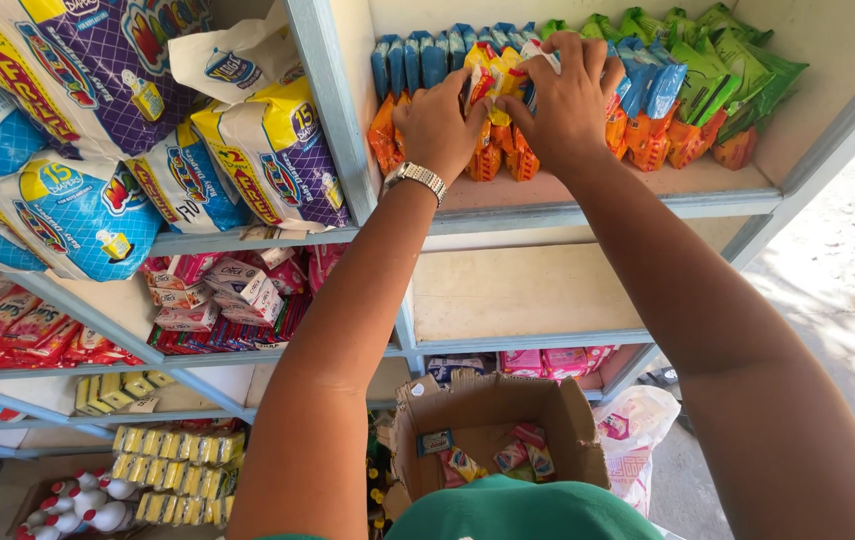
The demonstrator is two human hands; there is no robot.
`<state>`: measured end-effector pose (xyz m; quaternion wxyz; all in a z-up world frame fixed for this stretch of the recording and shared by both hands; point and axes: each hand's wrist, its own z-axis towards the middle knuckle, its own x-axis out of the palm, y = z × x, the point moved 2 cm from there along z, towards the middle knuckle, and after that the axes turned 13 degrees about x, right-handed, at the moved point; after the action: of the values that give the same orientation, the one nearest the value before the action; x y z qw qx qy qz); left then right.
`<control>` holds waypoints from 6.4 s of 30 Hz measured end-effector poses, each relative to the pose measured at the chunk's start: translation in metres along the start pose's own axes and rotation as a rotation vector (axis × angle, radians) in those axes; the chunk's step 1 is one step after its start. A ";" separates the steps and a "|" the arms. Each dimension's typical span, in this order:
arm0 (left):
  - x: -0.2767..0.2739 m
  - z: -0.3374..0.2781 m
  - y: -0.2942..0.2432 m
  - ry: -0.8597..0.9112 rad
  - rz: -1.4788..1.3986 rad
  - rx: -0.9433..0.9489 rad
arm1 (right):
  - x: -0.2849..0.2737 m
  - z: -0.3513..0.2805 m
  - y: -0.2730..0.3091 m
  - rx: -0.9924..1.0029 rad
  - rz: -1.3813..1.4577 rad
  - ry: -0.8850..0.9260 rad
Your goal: Organizing and stocking small packaged snack items from a box onto shelves in a store.
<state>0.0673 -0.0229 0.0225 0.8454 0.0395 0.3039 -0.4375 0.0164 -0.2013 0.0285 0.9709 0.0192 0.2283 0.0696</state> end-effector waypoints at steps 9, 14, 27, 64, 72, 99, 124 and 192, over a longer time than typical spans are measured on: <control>0.005 -0.011 0.004 -0.038 0.022 0.021 | -0.026 -0.021 0.015 0.008 0.074 -0.040; 0.000 -0.029 -0.001 -0.051 -0.033 0.072 | -0.050 -0.050 0.027 0.039 0.110 -0.002; -0.042 -0.193 -0.077 0.080 -0.283 0.348 | -0.069 -0.211 0.052 0.200 0.224 0.280; 0.119 -0.661 -0.016 1.296 -0.269 -0.420 | 0.146 -0.761 -0.002 0.428 0.342 1.901; 0.120 -0.670 -0.006 1.191 -0.215 -0.382 | 0.235 -0.842 0.028 0.419 0.215 1.919; 0.146 -0.689 -0.010 1.139 -0.087 -0.481 | 0.194 -0.795 0.111 -0.098 -0.084 2.063; 0.124 -0.665 -0.005 1.299 -0.400 -0.548 | 0.062 -0.672 0.025 0.276 0.093 2.218; 0.086 -0.491 -0.081 0.240 -1.080 -0.900 | -0.029 -0.477 0.049 1.431 1.272 1.053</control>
<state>-0.1927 0.0291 -0.4078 0.4055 -0.4217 0.5231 -0.6198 -0.2283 -0.1547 -0.3827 0.3020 0.6617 0.5509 0.4092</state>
